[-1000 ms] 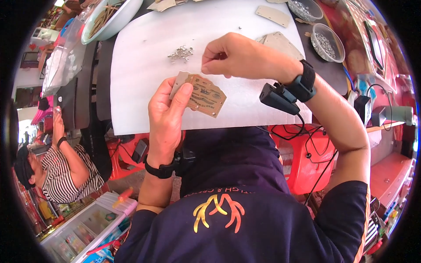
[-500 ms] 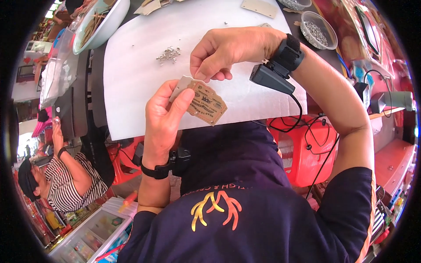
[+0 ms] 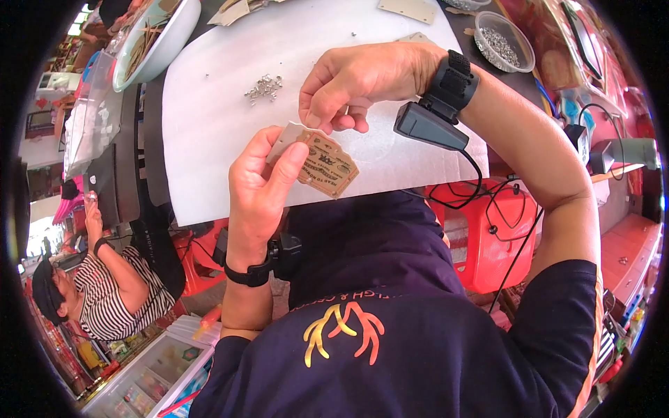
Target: The recorder attaches small metal eyelets to cardboard tags at a workstation.
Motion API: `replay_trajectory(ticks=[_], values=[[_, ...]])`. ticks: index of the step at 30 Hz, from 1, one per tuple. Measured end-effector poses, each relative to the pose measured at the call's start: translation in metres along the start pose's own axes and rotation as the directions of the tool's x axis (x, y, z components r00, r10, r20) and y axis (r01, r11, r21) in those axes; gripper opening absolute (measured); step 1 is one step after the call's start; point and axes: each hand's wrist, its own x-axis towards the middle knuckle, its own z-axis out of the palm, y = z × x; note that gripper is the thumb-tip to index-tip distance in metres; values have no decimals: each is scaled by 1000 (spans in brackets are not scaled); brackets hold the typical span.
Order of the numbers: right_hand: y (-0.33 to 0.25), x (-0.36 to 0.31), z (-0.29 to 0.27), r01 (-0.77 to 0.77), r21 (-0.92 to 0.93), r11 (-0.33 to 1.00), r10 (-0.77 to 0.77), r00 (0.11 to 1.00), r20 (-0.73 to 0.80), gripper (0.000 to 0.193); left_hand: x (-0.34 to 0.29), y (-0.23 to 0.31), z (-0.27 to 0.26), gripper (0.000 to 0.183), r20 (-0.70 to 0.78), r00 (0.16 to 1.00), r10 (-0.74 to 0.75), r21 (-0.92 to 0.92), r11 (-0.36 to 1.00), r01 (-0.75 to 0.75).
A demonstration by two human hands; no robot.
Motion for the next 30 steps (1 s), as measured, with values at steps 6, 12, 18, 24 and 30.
replay_trajectory(ticks=[6, 12, 18, 24, 30], values=[[-4, -5, 5, 51, -33, 998, -51, 998, -19, 20, 0, 0, -1, 19, -6, 1000, -12, 3, 1000, 12], [-5, -10, 8, 89, -168, 982, -90, 996, 3, 15, 0, 1, 0, 17, -40, 999, -1, -80, 997, -2], [1, -13, 18, 162, -378, 911, -219, 970, -111, 15, 3, 1, 4, 16, -99, 995, 9, -77, 997, -17], [8, -16, 31, 221, -491, 843, -384, 885, -262, 13, 5, -4, 6, 16, -135, 989, 66, -26, 997, -70], [22, -15, 32, 323, -271, 907, -393, 879, -268, 21, 5, -2, 10, 16, -167, 982, 82, -60, 994, -93]])
